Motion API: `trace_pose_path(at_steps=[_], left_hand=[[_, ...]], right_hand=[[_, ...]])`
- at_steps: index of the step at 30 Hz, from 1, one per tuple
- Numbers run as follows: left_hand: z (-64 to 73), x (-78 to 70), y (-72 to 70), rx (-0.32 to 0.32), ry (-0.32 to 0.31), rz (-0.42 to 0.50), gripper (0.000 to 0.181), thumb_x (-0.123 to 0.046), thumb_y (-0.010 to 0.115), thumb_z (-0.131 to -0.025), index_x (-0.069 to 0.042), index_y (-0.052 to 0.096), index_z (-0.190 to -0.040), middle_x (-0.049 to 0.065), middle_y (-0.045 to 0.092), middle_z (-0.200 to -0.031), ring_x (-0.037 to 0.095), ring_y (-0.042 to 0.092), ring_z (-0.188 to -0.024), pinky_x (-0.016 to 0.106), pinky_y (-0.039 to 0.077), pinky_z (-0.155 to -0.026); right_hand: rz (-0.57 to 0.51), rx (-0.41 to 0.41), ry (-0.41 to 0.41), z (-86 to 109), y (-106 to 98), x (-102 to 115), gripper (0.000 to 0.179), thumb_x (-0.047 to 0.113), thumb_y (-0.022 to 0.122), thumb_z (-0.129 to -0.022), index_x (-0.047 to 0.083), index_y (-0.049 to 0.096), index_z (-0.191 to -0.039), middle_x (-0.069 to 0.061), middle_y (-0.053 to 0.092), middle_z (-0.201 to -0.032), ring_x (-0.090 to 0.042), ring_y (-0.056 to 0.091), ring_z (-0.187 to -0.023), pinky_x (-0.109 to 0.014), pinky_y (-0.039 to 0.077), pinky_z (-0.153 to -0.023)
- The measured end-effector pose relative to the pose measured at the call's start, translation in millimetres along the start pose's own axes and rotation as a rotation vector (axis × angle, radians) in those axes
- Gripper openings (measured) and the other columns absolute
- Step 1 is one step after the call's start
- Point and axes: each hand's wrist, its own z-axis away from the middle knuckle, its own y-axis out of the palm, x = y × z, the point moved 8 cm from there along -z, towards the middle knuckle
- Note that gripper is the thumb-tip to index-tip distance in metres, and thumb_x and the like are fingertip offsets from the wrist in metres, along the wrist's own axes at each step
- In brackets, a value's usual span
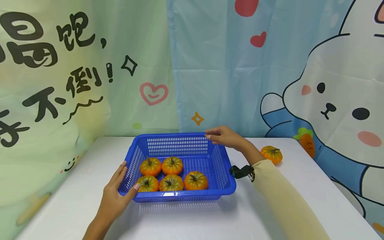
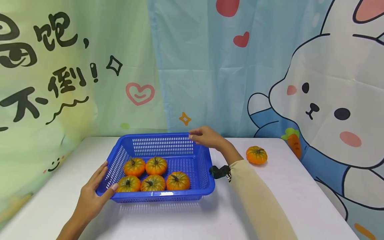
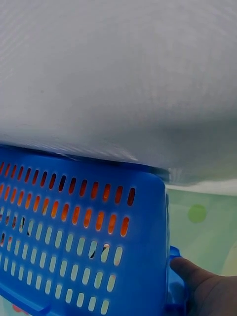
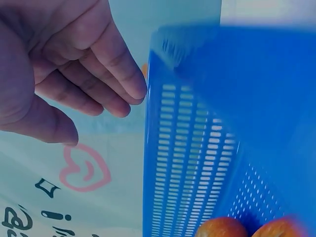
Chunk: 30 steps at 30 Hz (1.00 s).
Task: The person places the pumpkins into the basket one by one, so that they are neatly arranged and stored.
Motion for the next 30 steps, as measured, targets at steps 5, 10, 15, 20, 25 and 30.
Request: trace_pose_path(at_steps=[5,10,15,20,25,30], left_hand=[[0.3,0.7,-0.2,0.004,-0.005,0.002,0.073,-0.018,0.076,-0.083,0.012,0.042,-0.140,0.014,0.036,-0.152,0.040,0.037,-0.135,0.005,0.023,-0.097],[0.0,1.3,0.3,0.011,-0.008,-0.005,0.073,-0.019,0.076,-0.084,0.012,0.041,-0.140,0.013,0.036,-0.153,0.040,0.036,-0.136,0.006,0.023,-0.097],[-0.3,1.9,0.8,0.012,-0.017,-0.018,0.074,-0.020,0.076,-0.084,0.011,0.041,-0.141,0.014,0.035,-0.153,0.039,0.036,-0.136,0.028,0.033,-0.103],[-0.3,1.5,1.2,0.014,-0.021,-0.022,0.074,-0.020,0.075,-0.084,0.011,0.041,-0.141,0.014,0.035,-0.153,0.040,0.037,-0.135,0.048,0.036,-0.099],[-0.2,1.9,1.6,0.012,-0.020,-0.026,0.074,-0.020,0.076,-0.084,0.011,0.041,-0.141,0.014,0.035,-0.153,0.039,0.037,-0.136,0.047,0.035,-0.100],[0.1,0.1,1.2,0.008,-0.013,-0.019,0.073,-0.020,0.076,-0.084,0.011,0.042,-0.141,0.014,0.036,-0.153,0.039,0.036,-0.136,0.034,0.035,-0.102]], right_hand=[[0.009,-0.027,0.002,8.5,-10,-11,0.052,0.022,0.054,-0.101,-0.007,0.041,-0.143,-0.025,0.048,-0.140,-0.038,0.050,-0.125,-0.044,0.045,-0.099],[0.013,-0.083,0.021,15.4,-19,-24,0.054,0.025,0.054,-0.101,-0.006,0.041,-0.143,-0.025,0.050,-0.138,-0.038,0.053,-0.123,-0.046,0.044,-0.099],[0.059,-0.151,0.008,21.4,-27,-31,0.053,0.025,0.052,-0.102,-0.007,0.041,-0.143,-0.025,0.049,-0.139,-0.038,0.051,-0.125,-0.045,0.044,-0.099],[0.116,-0.202,0.025,26.5,-35,-42,0.053,0.028,0.050,-0.103,-0.005,0.042,-0.144,-0.025,0.049,-0.139,-0.040,0.052,-0.123,-0.047,0.046,-0.097],[0.104,-0.213,0.077,37.1,-50,-49,0.058,0.033,0.050,-0.102,-0.001,0.038,-0.147,-0.022,0.048,-0.142,-0.039,0.051,-0.125,-0.051,0.041,-0.101],[0.116,-0.243,0.104,49.6,-65,-52,0.060,0.036,0.049,-0.102,-0.001,0.036,-0.148,-0.021,0.047,-0.143,-0.039,0.050,-0.125,-0.052,0.039,-0.103]])
